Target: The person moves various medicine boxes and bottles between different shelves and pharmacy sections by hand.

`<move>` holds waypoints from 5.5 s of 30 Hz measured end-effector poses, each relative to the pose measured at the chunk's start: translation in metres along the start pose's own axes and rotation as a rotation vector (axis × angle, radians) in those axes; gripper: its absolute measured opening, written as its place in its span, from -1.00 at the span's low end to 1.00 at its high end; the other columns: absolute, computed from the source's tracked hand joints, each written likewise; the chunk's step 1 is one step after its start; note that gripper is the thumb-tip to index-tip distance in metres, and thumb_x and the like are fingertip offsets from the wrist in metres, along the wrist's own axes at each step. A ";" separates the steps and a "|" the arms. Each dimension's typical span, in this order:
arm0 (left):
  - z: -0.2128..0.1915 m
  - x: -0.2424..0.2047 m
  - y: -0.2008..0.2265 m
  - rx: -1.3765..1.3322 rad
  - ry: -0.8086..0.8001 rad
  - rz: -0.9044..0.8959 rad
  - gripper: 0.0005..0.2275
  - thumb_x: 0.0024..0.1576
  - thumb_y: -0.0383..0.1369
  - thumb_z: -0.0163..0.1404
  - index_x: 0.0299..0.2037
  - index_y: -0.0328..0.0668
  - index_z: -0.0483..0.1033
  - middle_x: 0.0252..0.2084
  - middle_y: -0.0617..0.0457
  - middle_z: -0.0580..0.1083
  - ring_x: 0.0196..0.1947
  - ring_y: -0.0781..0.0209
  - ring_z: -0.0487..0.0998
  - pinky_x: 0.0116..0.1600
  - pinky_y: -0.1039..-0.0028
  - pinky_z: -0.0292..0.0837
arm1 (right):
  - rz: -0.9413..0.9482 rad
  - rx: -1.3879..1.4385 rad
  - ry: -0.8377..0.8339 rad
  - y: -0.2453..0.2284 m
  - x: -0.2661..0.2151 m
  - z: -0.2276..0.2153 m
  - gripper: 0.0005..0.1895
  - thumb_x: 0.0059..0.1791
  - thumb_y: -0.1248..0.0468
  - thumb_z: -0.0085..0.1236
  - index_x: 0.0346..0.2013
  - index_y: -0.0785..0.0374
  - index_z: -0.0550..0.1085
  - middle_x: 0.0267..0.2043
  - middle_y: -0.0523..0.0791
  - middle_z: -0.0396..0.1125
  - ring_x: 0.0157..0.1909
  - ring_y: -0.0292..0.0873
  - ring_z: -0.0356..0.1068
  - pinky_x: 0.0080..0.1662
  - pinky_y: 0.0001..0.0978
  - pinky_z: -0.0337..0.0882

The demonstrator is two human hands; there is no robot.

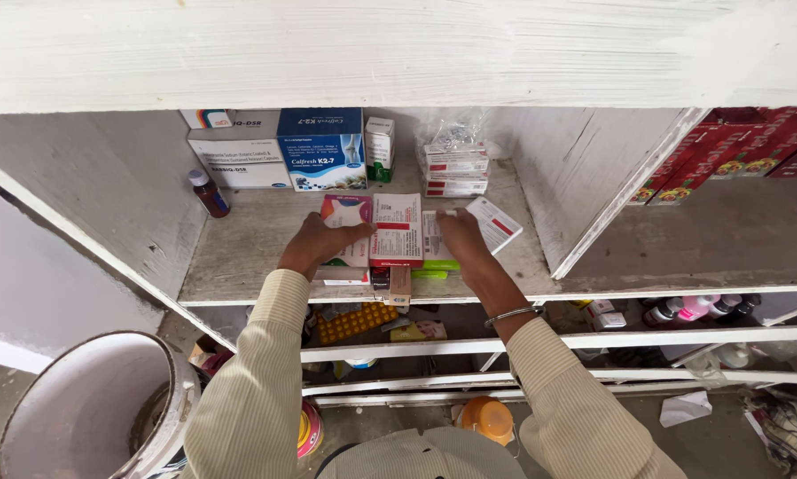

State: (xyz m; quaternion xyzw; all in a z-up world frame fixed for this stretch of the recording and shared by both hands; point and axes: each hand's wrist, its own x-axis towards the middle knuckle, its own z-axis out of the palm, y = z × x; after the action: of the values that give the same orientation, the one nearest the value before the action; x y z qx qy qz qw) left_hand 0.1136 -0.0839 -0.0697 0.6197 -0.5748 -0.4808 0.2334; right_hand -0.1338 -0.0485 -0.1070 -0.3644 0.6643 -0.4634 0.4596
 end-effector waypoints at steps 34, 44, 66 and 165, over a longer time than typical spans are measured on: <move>-0.015 0.007 -0.007 0.001 -0.070 -0.043 -0.06 -0.25 0.16 0.26 0.23 -0.48 0.35 0.17 -0.40 0.48 0.26 -0.33 0.45 0.37 0.03 0.28 | -0.181 -0.398 0.129 -0.036 -0.002 -0.112 -0.63 -0.07 0.03 0.28 -0.33 0.34 0.58 -0.46 -0.03 0.46 -0.50 -0.14 0.36 -0.39 -0.29 0.40; -0.023 -0.001 0.001 0.044 -0.053 -0.150 -0.09 -0.18 0.15 0.17 0.26 -0.50 0.34 0.11 -0.46 0.50 0.17 -0.44 0.53 0.20 -0.24 0.40 | -0.038 -0.328 -0.137 -0.101 -0.062 -0.031 -0.53 -0.06 -0.01 0.20 -0.08 0.33 0.56 -0.37 0.00 0.51 -0.39 -0.12 0.52 -0.40 -0.40 0.54; -0.117 0.118 0.025 0.070 0.836 0.031 -0.03 0.12 0.18 0.00 0.43 -0.42 -0.28 0.42 -0.38 -0.08 0.42 -0.32 -0.06 0.35 -0.19 0.01 | -0.416 -0.493 -0.071 -0.107 -0.003 0.001 -0.51 -0.12 -0.01 0.27 -0.03 0.23 0.58 -0.11 -0.01 0.55 -0.26 -0.17 0.57 -0.29 -0.37 0.52; 0.020 -0.139 -0.049 -0.144 0.080 0.659 -0.41 0.35 0.12 -0.21 0.40 -0.15 0.31 0.34 -0.16 0.21 0.38 -0.10 0.31 0.49 0.18 0.33 | -0.127 -0.105 -0.209 -0.023 -0.110 -0.010 -0.04 -0.32 0.06 0.48 0.21 0.33 0.20 -0.01 0.03 0.46 -0.02 -0.13 0.54 0.01 -0.31 0.57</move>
State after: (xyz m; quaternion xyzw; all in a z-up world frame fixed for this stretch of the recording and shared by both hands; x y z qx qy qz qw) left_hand 0.1373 0.0632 -0.0742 0.4009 -0.6993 -0.3941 0.4416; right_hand -0.1075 0.0471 -0.0542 -0.4755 0.6116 -0.4159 0.4763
